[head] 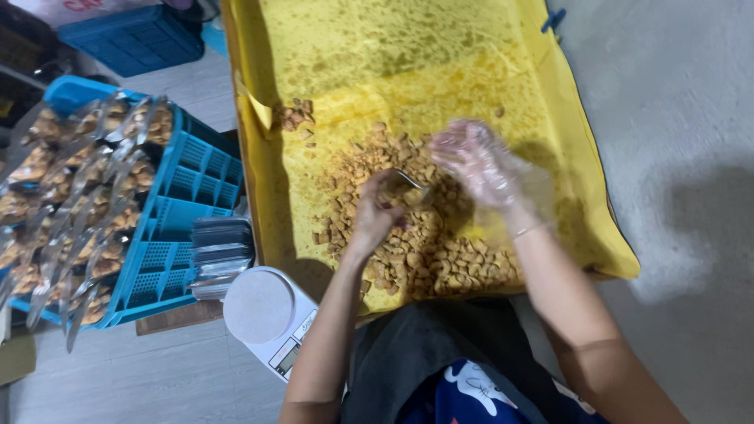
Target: The person picks up snacks from a pile on a yellow table, places them into plastic bags, weighs each bag using a digital scale, and places the completed bags into a blue plastic crate.
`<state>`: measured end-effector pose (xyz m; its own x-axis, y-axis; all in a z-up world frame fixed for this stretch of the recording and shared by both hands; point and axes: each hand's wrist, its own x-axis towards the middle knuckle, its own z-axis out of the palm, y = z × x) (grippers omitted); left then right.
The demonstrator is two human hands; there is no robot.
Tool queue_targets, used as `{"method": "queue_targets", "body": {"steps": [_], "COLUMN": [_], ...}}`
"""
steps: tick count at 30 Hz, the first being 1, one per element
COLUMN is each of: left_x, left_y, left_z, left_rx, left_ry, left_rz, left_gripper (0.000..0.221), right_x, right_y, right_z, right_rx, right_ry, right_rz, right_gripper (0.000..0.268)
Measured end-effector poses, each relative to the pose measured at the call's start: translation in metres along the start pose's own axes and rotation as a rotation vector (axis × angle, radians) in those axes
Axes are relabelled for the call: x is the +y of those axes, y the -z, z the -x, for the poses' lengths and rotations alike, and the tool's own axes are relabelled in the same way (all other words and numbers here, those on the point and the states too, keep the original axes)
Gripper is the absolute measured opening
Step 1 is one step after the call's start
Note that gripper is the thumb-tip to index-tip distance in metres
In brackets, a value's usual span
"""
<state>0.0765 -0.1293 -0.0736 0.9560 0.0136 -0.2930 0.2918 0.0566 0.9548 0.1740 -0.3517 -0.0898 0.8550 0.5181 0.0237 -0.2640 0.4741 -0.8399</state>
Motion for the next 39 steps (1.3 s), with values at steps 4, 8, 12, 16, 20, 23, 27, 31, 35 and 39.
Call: {"method": "queue_targets", "body": {"steps": [4,8,12,16,20,23,27,31,35,39], "left_x": [-0.005,-0.005,0.000,0.001,-0.004,-0.010,-0.012,-0.008,-0.004,-0.002], "left_y": [0.023,0.036,0.038,0.035,0.037,0.039,0.045,0.052,0.053,0.043], "left_z": [0.002,0.002,0.002,0.007,0.014,0.015,0.020,0.028,0.031,0.031], "left_rx": [0.048,0.089,0.095,0.085,0.078,0.073,0.087,0.140,0.134,0.095], "left_ry": [-0.005,-0.050,0.024,0.004,0.014,0.000,-0.018,0.004,-0.031,0.000], "left_rz": [-0.015,-0.093,-0.094,-0.094,-0.064,0.008,0.008,-0.043,-0.079,-0.035], "left_gripper": [0.072,0.073,0.074,0.075,0.073,0.074,0.075,0.077,0.078,0.082], "right_x": [0.007,0.060,0.072,0.088,0.116,0.142,0.158,0.131,0.112,0.075], "right_y": [0.122,0.186,0.157,0.100,0.070,0.064,0.054,0.042,0.029,0.006], "right_z": [0.062,0.153,0.181,0.158,0.137,0.120,0.102,0.097,0.070,0.036], "right_rx": [0.190,0.068,0.148,-0.041,-0.008,0.108,0.272,-0.079,0.280,0.090], "right_ry": [-0.720,-1.097,-1.244,-1.172,-1.094,-1.010,-0.914,-0.962,-0.598,-0.401], "right_rz": [0.769,1.468,1.435,1.461,1.305,1.041,0.693,1.339,-0.373,-0.534], "right_gripper": [0.060,0.062,0.063,0.063,0.065,0.067,0.070,0.070,0.037,0.036]}}
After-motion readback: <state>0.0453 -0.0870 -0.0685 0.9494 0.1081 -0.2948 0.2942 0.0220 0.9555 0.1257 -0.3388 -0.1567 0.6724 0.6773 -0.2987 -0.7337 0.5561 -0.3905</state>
